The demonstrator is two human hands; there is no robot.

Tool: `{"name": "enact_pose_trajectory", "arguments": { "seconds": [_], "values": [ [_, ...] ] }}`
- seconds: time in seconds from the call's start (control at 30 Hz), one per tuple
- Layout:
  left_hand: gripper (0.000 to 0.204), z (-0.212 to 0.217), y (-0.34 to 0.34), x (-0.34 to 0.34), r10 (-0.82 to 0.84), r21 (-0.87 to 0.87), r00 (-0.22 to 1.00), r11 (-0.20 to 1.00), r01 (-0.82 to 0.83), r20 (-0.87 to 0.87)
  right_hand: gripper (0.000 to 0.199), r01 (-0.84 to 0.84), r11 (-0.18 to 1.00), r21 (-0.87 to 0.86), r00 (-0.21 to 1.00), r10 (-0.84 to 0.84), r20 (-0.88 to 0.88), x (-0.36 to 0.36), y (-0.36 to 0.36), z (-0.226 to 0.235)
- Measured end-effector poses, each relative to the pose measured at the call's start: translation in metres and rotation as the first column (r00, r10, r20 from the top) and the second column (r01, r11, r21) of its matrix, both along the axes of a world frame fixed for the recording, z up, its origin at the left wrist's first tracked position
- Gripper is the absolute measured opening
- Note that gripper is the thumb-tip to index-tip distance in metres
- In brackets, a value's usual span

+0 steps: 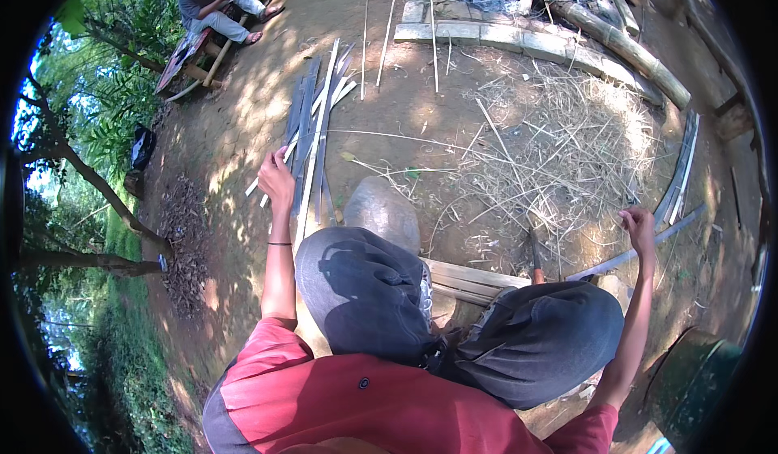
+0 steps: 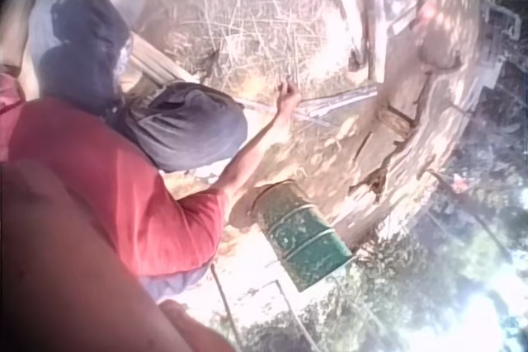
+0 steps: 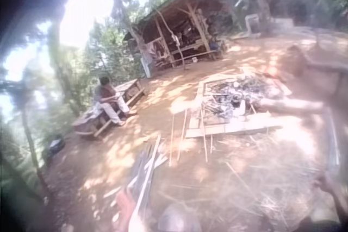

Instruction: The person thins a bamboo strip by shaving it with a machete. They hold the long, thin strip in one hand and repeatedly run the blade along its length to smooth or thin it while sitting on a wooden bench.

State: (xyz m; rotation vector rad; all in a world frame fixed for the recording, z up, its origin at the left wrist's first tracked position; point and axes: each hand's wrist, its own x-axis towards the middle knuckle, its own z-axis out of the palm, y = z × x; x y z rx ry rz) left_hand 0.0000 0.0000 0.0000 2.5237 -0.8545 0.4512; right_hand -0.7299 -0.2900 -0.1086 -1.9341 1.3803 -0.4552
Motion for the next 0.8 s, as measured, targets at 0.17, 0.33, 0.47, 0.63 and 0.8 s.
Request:
{"name": "enact_pose_trajectory", "arguments": {
  "seconds": [0.17,0.33,0.47,0.63,0.8],
  "values": [
    [0.015,0.004,0.007,0.024,-0.116,-0.096,0.984,0.987,0.13,0.138,0.016,0.021,1.0,0.014,0.997,-0.022,0.077,0.001,0.01,-0.014],
    [0.011,0.037,-0.002,0.019,-0.293,0.004,0.947,0.955,0.296,-0.129,0.013,0.054,0.997,-0.062,0.99,-0.046,0.133,-0.018,0.01,-0.015],
    [0.014,0.054,-0.003,0.034,-0.585,-0.366,0.552,0.807,0.463,-0.594,0.013,0.107,0.992,-0.062,0.983,-0.097,0.157,-0.059,0.003,-0.021],
    [0.017,0.075,-0.008,0.025,-0.628,-0.473,0.444,0.776,0.416,-0.639,0.016,0.101,0.994,0.03,0.967,-0.105,0.233,-0.084,0.015,-0.019],
    [0.022,0.082,-0.01,0.023,-0.658,-0.597,0.376,0.752,0.279,-0.653,0.026,0.104,0.992,0.073,0.993,-0.108,0.043,-0.083,0.025,-0.002]
  ]
}}
